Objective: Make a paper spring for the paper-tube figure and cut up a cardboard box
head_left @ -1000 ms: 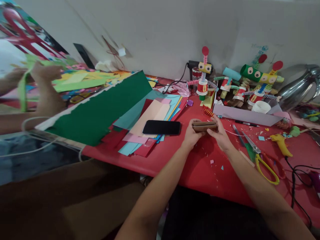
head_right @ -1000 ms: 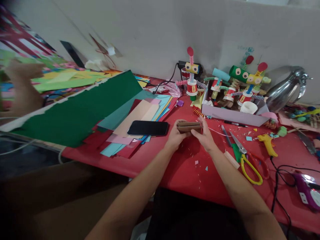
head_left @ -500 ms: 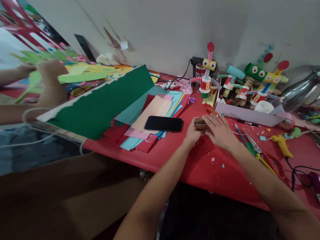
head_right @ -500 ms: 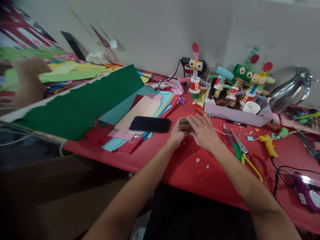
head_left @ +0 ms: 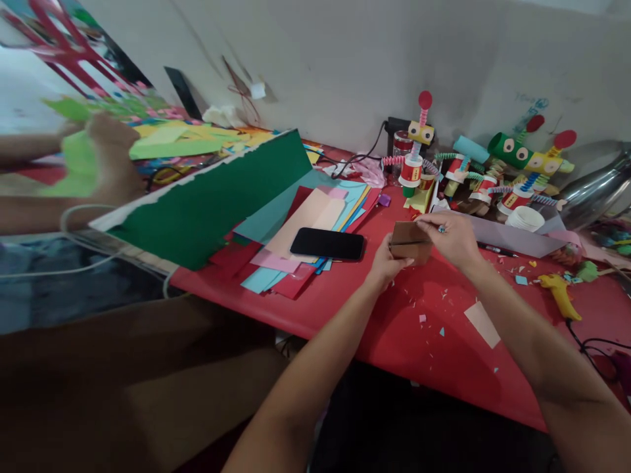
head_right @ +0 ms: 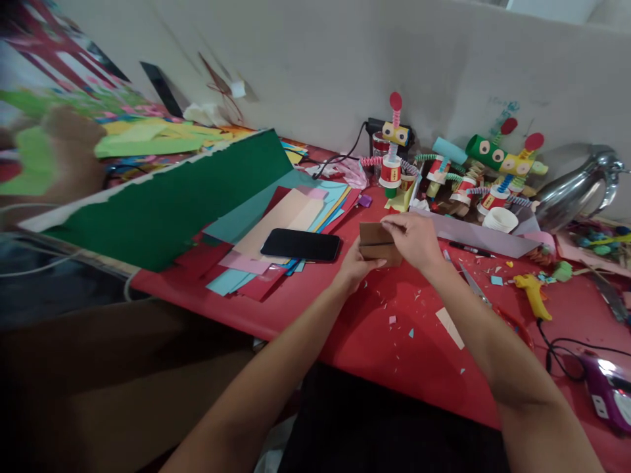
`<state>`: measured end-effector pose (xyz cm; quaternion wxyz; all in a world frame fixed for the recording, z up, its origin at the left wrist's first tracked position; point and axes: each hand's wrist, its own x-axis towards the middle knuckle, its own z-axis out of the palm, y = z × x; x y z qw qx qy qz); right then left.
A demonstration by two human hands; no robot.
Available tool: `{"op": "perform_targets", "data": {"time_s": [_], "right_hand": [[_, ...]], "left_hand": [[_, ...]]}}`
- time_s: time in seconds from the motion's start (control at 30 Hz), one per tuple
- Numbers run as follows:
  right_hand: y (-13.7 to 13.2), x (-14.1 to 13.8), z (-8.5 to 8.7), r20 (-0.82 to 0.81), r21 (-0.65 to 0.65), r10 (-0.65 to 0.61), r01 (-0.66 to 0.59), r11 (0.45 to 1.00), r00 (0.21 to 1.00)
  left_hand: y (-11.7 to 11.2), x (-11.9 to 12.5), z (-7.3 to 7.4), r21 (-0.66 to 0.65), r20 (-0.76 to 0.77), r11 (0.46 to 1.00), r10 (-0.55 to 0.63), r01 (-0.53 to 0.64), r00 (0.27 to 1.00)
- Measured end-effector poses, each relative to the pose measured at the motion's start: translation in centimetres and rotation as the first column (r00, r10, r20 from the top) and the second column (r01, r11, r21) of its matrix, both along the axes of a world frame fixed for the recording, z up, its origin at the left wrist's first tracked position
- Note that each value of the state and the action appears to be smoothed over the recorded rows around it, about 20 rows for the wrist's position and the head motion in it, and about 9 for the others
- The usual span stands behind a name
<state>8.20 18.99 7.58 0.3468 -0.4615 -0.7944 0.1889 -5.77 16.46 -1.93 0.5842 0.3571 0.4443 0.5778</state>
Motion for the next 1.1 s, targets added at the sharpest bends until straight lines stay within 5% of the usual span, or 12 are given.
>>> {"op": "perform_targets", "data": {"time_s": [0.23, 0.43, 0.5, 0.57, 0.67, 0.83, 0.93, 1.0, 1.1], "right_hand": [[-0.5, 0.6, 0.2, -0.004, -0.006, 0.006, -0.006, 1.0, 1.0], [0.5, 2.1, 2.5, -0.218, 0.269, -0.244, 0.298, 0.916, 0.945], [1.1, 2.1, 1.8, -0.134, 0.168, -0.207, 0.228, 0.959, 0.969], [1.6, 1.6, 0.5, -0.012, -0.072, -0.049, 0.048, 0.996, 0.999], [1.6, 0.8, -1.4, 0.052, -0.33, 0.199, -0.171, 0.928, 0.979], [1.0, 0.8, -2.3, 0.051, -0.298, 0.369, -0.338, 0.892, 0.928], [0.9, 1.2, -3.1, -0.033, -0.206, 0.254, -0.255, 0.945, 0.967], [0.8, 1.0, -4.1, -0.206, -0.271, 0.078, -0.133, 0.953, 0.975], [0.7, 0.1, -5.9, -0.373, -0.566, -0.18, -0.07, 0.822, 0.91]], "left_hand": [[0.1, 0.0, -0.1, 0.031, -0.012, 1.0, 0.004, -0.004, 1.0], [0.1, -0.2, -0.4, 0.09, -0.028, 0.996, -0.004, 0.007, 1.0], [0.2, -0.2, -0.5, 0.108, -0.038, 0.994, 0.026, -0.022, 0.999], [0.2, -0.2, -0.7, 0.119, -0.078, 0.991, 0.079, -0.069, 0.994], [0.1, -0.3, -0.8, 0.089, -0.122, 0.994, 0.072, -0.061, 0.99], [0.0, -0.1, -0.7, 0.045, -0.058, 0.998, -0.036, 0.039, 0.998], [0.1, -0.3, -0.3, 0.089, -0.026, 0.994, 0.062, -0.059, 0.998], [0.3, -0.7, -0.1, 0.094, 0.016, 0.983, 0.157, -0.158, 0.987], [0.6, -1.4, -0.1, -0.026, 0.045, 0.981, 0.196, -0.195, 0.98]]}}
